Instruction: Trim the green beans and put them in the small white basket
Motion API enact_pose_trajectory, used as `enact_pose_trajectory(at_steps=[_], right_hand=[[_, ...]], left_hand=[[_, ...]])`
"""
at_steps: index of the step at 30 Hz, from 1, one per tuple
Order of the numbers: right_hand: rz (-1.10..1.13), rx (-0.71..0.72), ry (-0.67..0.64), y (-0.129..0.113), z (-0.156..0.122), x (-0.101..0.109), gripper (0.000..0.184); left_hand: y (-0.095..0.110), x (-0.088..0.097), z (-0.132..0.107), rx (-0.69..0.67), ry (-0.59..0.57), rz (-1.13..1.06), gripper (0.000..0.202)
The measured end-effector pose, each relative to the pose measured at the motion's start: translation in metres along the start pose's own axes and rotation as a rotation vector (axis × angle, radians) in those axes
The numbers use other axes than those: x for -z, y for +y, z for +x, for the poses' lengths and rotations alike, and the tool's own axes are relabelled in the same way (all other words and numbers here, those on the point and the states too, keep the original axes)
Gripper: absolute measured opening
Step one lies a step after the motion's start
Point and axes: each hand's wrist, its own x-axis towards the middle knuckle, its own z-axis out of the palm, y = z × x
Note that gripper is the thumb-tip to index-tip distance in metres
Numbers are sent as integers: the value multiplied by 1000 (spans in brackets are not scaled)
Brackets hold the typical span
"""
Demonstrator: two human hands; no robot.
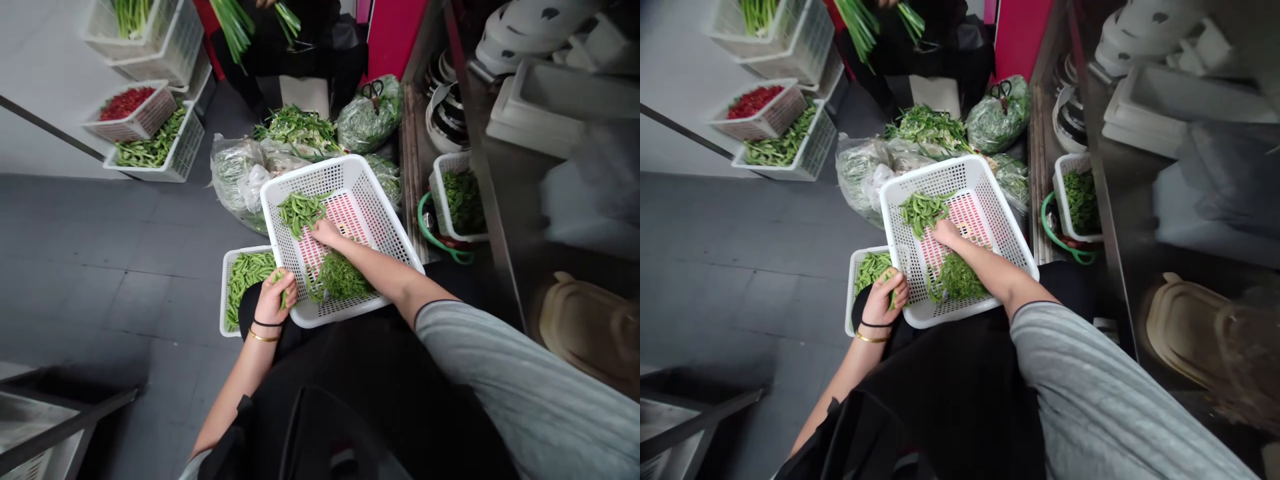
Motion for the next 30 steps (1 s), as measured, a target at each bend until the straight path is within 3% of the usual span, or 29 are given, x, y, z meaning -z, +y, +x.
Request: enact_pose_trajectory(at_steps=[3,6,9,12,14,16,18,21,23,27,29,30], right_hand=[[-43,46,34,11,-35,12,24],[-169,193,76,12,-92,21,27],[-290,383,120,5,-146,20,29],[-182,554,156,6,-176,20,25],[19,574,186,12,-182,23,20],[275,502,170,20,-183,27,18],[513,441,68,24,-185,29,16],[700,478,-91,24,-188,31,20],[651,529,-47,22,-188,32,22],[338,654,189,14,-181,38,16],[289,682,149,11,-176,40,16],[327,682,62,9,-174,41,17]], left_hand=[[-6,0,3,-19,118,161,33],[-21,-7,12,-27,203,348,33],[-32,-18,16,12,212,408,38],[-34,-26,11,10,166,310,37],[-30,-29,4,5,122,243,33],[-26,-32,-3,11,93,208,29],[-23,-34,-8,7,80,197,27],[-21,-37,-9,-3,76,211,27],[-20,-40,-6,-25,93,220,28],[-22,-45,3,-154,183,282,42],[-23,-43,5,-222,213,341,54],[-23,-42,5,-230,195,360,59]])
